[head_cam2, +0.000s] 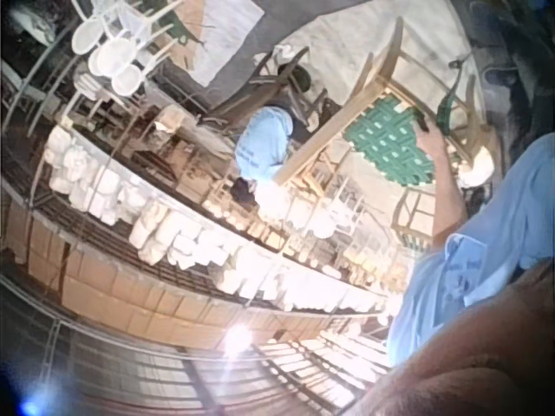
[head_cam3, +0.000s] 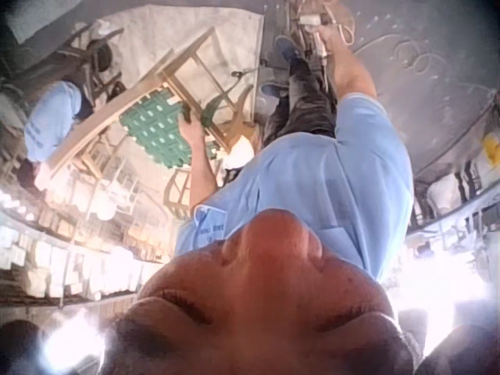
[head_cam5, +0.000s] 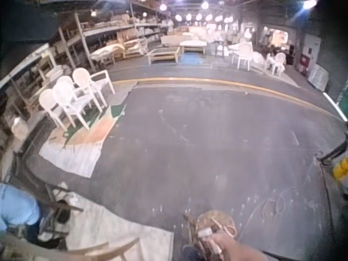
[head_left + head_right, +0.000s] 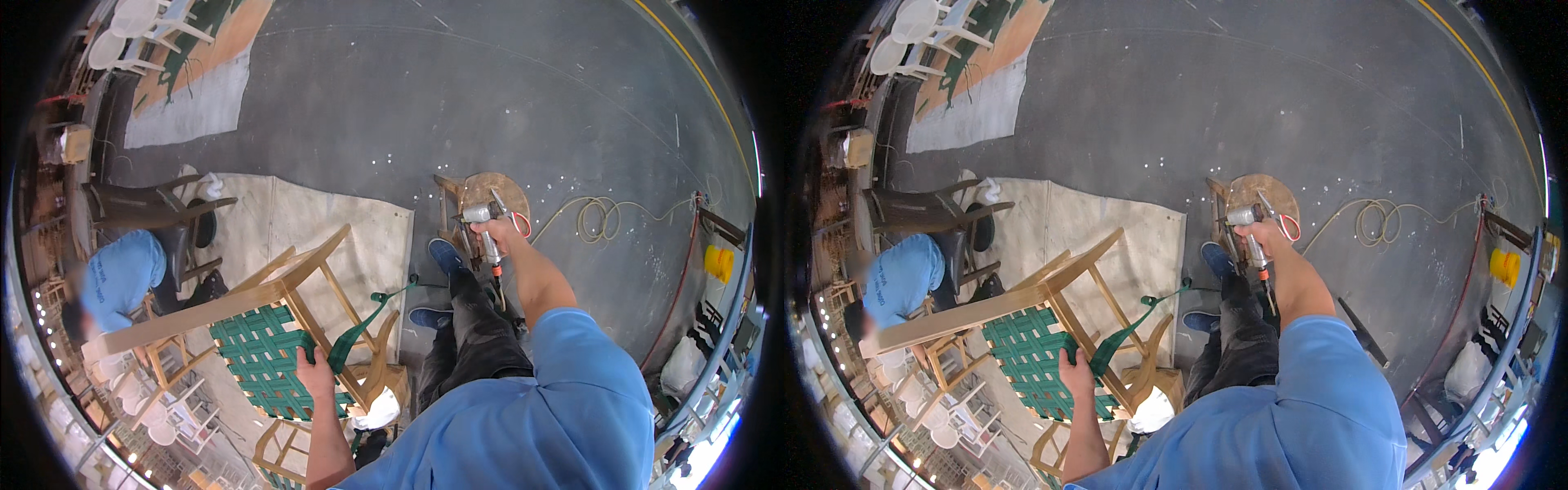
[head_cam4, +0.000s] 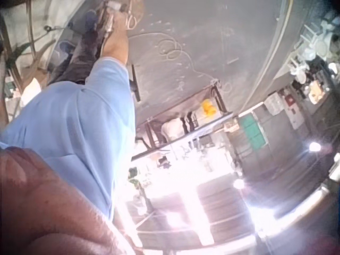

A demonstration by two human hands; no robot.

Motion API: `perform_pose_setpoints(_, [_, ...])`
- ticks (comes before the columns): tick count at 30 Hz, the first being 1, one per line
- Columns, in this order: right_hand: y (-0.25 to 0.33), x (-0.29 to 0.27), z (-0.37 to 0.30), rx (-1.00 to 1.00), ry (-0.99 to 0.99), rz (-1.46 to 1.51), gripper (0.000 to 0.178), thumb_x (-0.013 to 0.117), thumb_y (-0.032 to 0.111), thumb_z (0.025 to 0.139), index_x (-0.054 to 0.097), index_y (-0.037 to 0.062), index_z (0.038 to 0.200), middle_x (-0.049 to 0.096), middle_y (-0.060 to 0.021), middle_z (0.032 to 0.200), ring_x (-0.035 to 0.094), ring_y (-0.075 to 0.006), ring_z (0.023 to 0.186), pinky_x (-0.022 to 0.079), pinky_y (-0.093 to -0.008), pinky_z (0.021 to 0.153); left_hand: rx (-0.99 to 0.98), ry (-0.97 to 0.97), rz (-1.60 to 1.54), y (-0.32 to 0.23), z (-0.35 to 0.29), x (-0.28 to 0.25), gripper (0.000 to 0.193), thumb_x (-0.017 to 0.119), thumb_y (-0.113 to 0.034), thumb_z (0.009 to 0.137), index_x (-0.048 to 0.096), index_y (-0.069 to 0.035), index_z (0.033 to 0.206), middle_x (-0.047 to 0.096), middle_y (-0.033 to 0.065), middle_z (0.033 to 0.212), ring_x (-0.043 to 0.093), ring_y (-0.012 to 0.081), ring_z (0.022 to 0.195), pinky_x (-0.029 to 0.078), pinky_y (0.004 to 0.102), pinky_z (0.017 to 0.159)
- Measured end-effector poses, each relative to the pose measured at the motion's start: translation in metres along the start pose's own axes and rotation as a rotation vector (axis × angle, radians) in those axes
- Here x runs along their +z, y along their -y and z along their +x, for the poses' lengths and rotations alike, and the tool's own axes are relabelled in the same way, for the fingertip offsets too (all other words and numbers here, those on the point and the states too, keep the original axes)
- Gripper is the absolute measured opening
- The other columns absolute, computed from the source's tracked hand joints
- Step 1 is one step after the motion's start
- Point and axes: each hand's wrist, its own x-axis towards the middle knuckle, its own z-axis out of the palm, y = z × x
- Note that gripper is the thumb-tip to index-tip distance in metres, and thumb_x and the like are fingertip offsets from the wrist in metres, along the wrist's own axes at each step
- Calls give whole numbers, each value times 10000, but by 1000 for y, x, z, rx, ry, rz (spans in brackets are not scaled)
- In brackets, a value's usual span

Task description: The person weaves green straps into the seat frame of a wooden chair, securing them with a staple gun. They repeatedly thread the straps through the frame and staple them in place while working in a workshop.

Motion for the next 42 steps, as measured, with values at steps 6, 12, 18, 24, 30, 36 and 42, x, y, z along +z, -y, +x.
perform_pose_setpoints(6, [0, 3, 32, -222, -493, -540, 503, 915, 238, 775, 724, -62, 1130, 748, -197, 1074, 730, -321, 1001, 566, -444, 862, -43, 22, -94, -11, 6, 5, 384, 708, -173, 945, 660, 110, 1199, 750, 213, 997, 697, 295, 858, 543, 416, 819])
perform_pose_setpoints(12, [-5, 18, 29, -238, -571, -981, 486, 704, 412, 883, 732, 56, 1213, 723, -230, 1222, 690, -389, 1165, 540, -480, 994, 17, -138, 85, 3, 1, 5, 395, 699, -213, 954, 658, 73, 1223, 751, 210, 1012, 712, 305, 915, 547, 426, 844])
perform_pose_setpoints(18, [-18, -28, 23, -401, -782, -1166, 516, 779, 303, 853, 628, 29, 1263, 667, -230, 1264, 646, -399, 1204, 522, -490, 1012, -135, -17, 101, -19, 5, 1, 412, 689, -313, 951, 651, -14, 1232, 725, 271, 1053, 698, 466, 1025, 548, 498, 875])
perform_pose_setpoints(24, [-26, -56, 38, -331, -548, -1209, 619, 743, 245, 844, 459, 54, 1360, 632, -289, 1317, 629, -476, 1212, 504, -538, 1018, -181, 17, 64, -25, 5, -7, 377, 677, -290, 952, 654, -33, 1227, 725, 264, 1004, 705, 451, 974, 552, 495, 854])
perform_pose_setpoints(30, [-45, -88, -8, -321, -671, -1114, 806, 747, 272, 810, 346, 57, 1475, 681, -304, 1246, 653, -461, 1203, 517, -511, 1008, -235, 17, 37, -16, -10, -6, 437, 662, -294, 962, 635, -33, 1311, 740, 258, 1038, 709, 444, 987, 562, 487, 880])
perform_pose_setpoints(36, [-7, -75, -69, -638, -377, -1002, 569, 718, 387, 946, 577, 57, 1388, 700, -230, 1260, 675, -423, 1182, 516, -474, 1003, -160, 14, -165, -3, -9, -9, 433, 672, -329, 958, 665, -33, 1274, 740, 251, 992, 727, 406, 926, 562, 473, 828])
perform_pose_setpoints(42, [42, 126, -179, -1108, 238, -1572, 594, 818, 413, 853, 588, 127, 1319, 725, -166, 1189, 684, -419, 1103, 534, -469, 912, -191, 87, -501, 26, -18, -16, 374, 613, -321, 1013, 678, -2, 1198, 754, 213, 959, 751, 344, 928, 567, 464, 822])
